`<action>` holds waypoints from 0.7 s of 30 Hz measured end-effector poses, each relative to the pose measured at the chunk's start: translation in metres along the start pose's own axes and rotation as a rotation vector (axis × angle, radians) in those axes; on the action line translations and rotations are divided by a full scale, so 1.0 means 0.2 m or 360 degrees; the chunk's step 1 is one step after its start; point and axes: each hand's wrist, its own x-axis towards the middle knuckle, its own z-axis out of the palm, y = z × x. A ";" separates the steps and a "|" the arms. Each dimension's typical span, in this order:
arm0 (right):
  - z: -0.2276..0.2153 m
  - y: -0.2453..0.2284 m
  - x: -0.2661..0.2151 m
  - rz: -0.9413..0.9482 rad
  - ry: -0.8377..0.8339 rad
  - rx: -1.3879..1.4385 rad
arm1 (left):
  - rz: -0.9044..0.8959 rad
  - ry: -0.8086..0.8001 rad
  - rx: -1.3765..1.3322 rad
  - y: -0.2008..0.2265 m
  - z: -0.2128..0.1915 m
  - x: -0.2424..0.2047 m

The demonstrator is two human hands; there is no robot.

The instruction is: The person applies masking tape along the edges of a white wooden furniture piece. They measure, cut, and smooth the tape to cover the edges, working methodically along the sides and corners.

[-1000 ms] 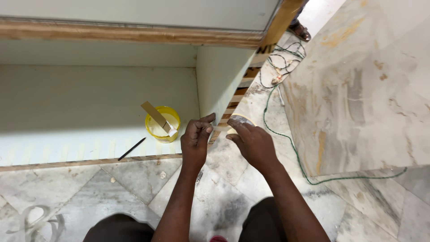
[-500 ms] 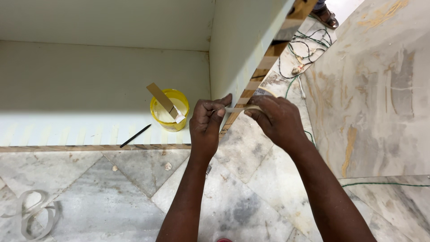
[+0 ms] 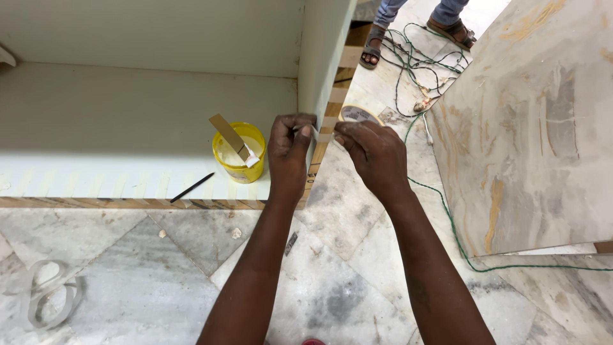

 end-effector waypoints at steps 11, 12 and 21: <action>-0.05 -0.05 0.03 0.0070 -0.0064 -0.0119 | -0.0224 -0.0029 -0.0119 0.02 0.02 -0.03; -0.05 -0.07 0.03 0.0069 -0.0064 -0.0178 | -0.0257 -0.0033 -0.0080 0.04 0.02 -0.03; -0.06 -0.23 0.03 0.0209 -0.0197 -0.0451 | -0.0317 -0.0038 0.0008 0.18 -0.03 -0.04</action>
